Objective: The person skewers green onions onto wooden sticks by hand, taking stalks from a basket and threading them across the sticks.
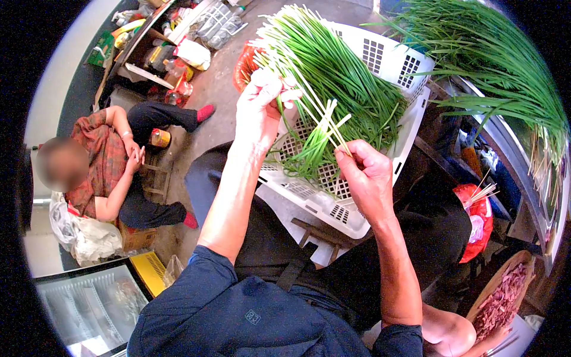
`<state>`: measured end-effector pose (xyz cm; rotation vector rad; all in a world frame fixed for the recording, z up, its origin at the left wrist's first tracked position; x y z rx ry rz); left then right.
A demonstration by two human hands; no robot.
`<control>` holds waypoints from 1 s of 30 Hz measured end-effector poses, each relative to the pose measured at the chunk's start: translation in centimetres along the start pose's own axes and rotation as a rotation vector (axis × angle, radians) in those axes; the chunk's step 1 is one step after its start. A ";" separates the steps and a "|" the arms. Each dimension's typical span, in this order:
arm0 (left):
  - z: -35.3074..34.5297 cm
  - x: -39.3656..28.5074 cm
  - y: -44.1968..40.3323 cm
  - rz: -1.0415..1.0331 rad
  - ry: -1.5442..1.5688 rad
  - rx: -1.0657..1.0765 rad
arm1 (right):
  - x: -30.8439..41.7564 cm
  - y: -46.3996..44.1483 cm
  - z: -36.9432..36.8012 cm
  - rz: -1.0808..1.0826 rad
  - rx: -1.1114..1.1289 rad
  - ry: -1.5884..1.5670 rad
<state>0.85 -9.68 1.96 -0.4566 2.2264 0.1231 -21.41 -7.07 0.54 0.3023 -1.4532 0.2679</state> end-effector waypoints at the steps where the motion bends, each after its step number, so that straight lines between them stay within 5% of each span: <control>1: 0.1 0.1 0.0 0.007 0.006 -0.001 | 0.0 0.0 0.0 0.000 0.000 0.000; 21: -0.4 -0.7 0.2 -0.103 -0.207 0.026 | -0.4 0.1 0.2 -0.039 0.023 -0.021; 23: -0.4 -0.1 0.3 0.079 -0.019 0.001 | -0.2 0.1 0.2 -0.045 0.018 -0.001; 30: 0.1 1.2 0.3 0.104 -0.144 0.052 | -0.6 0.3 0.5 -0.050 0.015 0.018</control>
Point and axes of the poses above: each hand's wrist, its own y-axis away from the middle knuckle, its own z-axis out of the back of the hand, x = y × z, the point moved 9 cm from there along -y, towards the middle knuckle, and after that the axes turned 1 degree about y, right-handed, at the moved point
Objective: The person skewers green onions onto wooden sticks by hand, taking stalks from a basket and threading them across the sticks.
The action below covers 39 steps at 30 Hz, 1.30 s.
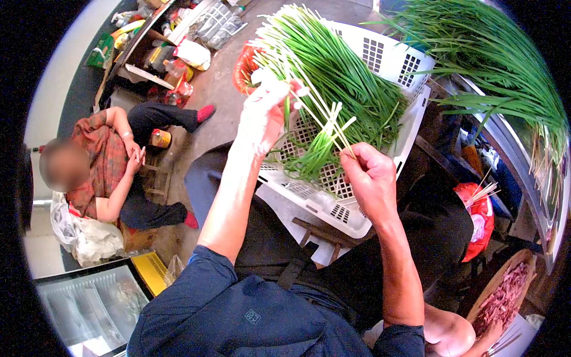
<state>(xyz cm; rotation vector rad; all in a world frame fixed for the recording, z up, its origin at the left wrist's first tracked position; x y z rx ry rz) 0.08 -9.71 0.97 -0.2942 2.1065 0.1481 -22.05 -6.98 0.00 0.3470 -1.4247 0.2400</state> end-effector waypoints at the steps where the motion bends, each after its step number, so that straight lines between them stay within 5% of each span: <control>1: -0.1 0.5 0.0 0.000 0.000 -0.001 | -0.1 0.0 0.1 0.000 0.001 0.000; 9: -3.6 5.5 2.2 0.243 -0.090 0.160 | -0.1 -0.2 1.1 -0.013 -0.086 0.015; 11: -1.1 4.4 0.6 0.169 -0.280 0.048 | -0.6 -0.5 0.9 0.001 -0.088 0.015; 15: 5.7 -1.8 -3.6 -0.356 -1.158 -0.377 | -0.4 -0.6 0.8 0.049 -0.102 0.050; 20: 6.5 -3.7 -5.8 -0.441 -1.534 -0.509 | -0.2 -0.6 0.8 0.070 -0.119 0.072; 28: 9.3 -2.9 -6.9 -0.288 -1.278 -0.587 | 0.4 -0.4 1.1 0.062 -0.135 0.125; 33: 9.6 -2.0 -5.0 -0.298 -0.546 -0.421 | 0.5 -0.4 1.0 0.091 -0.139 0.119; 39: 5.1 -5.3 -2.4 -0.381 -0.202 -0.235 | 0.7 -0.2 0.8 0.094 -0.121 0.128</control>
Point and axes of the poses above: each hand's wrist, its own y-axis away from the middle knuckle, its own z-axis out of the back of the hand, x = y × z, the point moved 9 cm from there along -y, towards the middle knuckle, and after that the axes turned 1 degree about y, right-handed, at the moved point
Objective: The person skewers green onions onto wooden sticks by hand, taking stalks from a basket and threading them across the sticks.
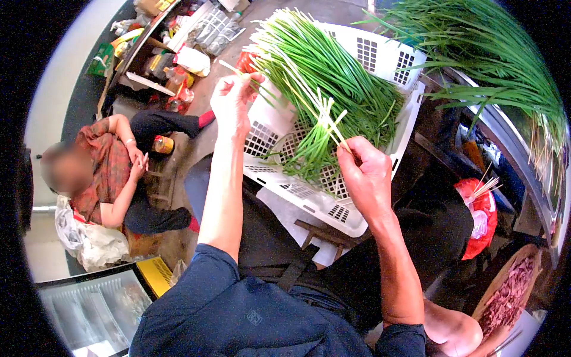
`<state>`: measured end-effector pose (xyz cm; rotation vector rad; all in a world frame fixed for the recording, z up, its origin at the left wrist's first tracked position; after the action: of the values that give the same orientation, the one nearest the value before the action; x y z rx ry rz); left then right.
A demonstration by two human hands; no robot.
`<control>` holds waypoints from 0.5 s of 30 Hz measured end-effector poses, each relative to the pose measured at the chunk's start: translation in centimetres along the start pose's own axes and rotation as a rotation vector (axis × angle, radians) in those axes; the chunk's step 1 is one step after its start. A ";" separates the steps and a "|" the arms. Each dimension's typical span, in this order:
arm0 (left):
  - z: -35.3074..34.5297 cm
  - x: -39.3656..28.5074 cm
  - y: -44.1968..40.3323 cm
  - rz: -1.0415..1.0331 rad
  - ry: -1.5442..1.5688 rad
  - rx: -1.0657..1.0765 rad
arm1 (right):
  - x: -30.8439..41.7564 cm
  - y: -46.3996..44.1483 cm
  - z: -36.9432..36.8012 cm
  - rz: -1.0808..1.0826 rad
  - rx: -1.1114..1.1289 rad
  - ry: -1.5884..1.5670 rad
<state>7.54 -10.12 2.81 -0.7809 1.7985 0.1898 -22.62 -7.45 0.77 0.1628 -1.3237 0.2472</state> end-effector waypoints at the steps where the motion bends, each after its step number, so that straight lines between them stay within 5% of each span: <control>1: -0.6 -0.8 0.1 -0.007 0.033 0.057 | 0.0 0.0 -0.1 0.008 0.008 0.012; 15: -3.0 0.8 2.9 0.260 0.213 0.201 | -0.2 0.2 -1.2 0.022 0.057 -0.133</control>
<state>3.33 -9.73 2.55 -0.4352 2.0827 0.0958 -21.60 -6.96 0.26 0.2156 -1.4521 0.2972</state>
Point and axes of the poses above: each hand's wrist, its own y-axis away from the middle knuckle, its own z-axis out of the back of the hand, x = y × z, the point moved 9 cm from there along -y, towards the middle knuckle, and after that the axes turned 1 degree about y, right-handed, at the moved point
